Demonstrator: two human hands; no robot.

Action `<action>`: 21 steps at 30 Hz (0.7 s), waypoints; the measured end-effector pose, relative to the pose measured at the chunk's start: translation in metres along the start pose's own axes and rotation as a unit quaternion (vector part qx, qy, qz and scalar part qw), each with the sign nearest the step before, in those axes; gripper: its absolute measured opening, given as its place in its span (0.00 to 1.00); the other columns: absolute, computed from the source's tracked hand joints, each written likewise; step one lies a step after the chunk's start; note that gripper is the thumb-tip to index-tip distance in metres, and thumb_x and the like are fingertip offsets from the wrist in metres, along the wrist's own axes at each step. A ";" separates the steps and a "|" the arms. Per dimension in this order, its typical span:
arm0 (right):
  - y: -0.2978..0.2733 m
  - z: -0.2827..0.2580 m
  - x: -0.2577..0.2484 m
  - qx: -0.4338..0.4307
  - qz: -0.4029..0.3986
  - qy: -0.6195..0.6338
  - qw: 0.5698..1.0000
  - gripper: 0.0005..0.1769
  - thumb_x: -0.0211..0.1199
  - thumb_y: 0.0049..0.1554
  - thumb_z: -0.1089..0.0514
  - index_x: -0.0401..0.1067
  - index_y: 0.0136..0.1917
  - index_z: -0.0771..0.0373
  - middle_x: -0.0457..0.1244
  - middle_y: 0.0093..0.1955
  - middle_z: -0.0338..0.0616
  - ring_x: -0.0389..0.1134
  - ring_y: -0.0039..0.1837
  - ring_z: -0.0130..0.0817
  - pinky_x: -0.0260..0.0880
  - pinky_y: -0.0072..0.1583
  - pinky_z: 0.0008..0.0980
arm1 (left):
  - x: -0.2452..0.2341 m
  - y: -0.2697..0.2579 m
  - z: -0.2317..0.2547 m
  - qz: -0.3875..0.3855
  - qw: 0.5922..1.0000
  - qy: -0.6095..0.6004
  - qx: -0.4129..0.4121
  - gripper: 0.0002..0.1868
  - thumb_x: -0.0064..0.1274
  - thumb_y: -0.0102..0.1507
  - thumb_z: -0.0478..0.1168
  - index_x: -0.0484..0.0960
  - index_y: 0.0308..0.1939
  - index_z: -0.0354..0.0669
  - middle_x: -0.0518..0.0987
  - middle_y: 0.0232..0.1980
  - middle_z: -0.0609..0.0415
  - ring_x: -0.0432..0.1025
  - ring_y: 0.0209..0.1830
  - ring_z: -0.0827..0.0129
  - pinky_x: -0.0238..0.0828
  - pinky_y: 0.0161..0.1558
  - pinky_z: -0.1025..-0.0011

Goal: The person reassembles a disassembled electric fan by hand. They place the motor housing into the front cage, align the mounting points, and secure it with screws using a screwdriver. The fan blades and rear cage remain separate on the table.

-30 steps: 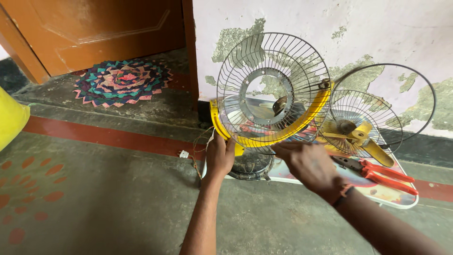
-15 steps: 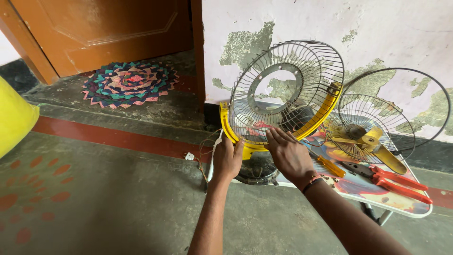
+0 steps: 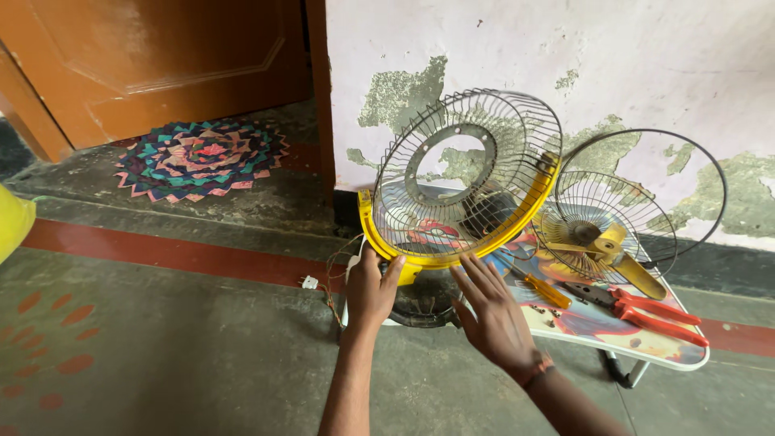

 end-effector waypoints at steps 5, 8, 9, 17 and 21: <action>-0.039 0.038 0.022 0.227 -0.060 0.126 0.964 0.34 0.70 0.51 0.50 0.69 0.70 0.56 0.57 0.74 0.59 0.67 0.67 0.52 0.67 0.66 0.44 | -0.003 -0.003 0.008 -0.011 0.999 0.037 0.024 0.28 0.64 0.57 0.45 0.75 0.56 0.37 0.85 0.48 0.43 0.79 0.49 0.47 0.73 0.47 0.56; -0.035 0.016 0.032 0.144 -0.043 0.081 0.985 0.33 0.72 0.50 0.48 0.72 0.68 0.58 0.63 0.68 0.62 0.67 0.66 0.57 0.67 0.64 0.47 | 0.001 -0.006 0.006 0.004 0.997 0.074 0.027 0.29 0.64 0.58 0.47 0.73 0.58 0.37 0.84 0.48 0.43 0.78 0.48 0.44 0.73 0.45 0.54; -0.033 0.018 0.036 0.151 -0.037 0.087 0.984 0.32 0.71 0.51 0.48 0.72 0.67 0.58 0.62 0.68 0.62 0.67 0.66 0.56 0.67 0.64 0.46 | 0.002 -0.006 0.003 0.008 0.997 0.075 0.020 0.29 0.63 0.58 0.48 0.73 0.58 0.38 0.85 0.47 0.43 0.78 0.47 0.44 0.73 0.45 0.53; 0.001 0.040 0.072 0.150 -0.110 0.050 0.981 0.27 0.65 0.54 0.52 0.71 0.66 0.58 0.66 0.66 0.53 0.66 0.69 0.47 0.58 0.71 0.48 | 0.002 0.002 -0.019 0.067 0.985 0.158 0.006 0.30 0.64 0.59 0.52 0.74 0.56 0.37 0.83 0.45 0.38 0.77 0.44 0.40 0.71 0.42 0.49; 0.001 0.048 0.068 0.148 -0.064 0.097 0.982 0.28 0.66 0.55 0.52 0.72 0.68 0.57 0.62 0.69 0.59 0.63 0.70 0.51 0.60 0.71 0.47 | 0.003 0.002 -0.016 0.072 0.986 0.146 0.016 0.27 0.64 0.59 0.50 0.75 0.55 0.38 0.84 0.45 0.39 0.77 0.45 0.41 0.71 0.43 0.50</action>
Point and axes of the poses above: each hand's wrist, its own y-axis towards the middle knuckle, its own x-axis out of the palm, z = x × y, the point moved 10 cm from there along y, towards the middle knuckle
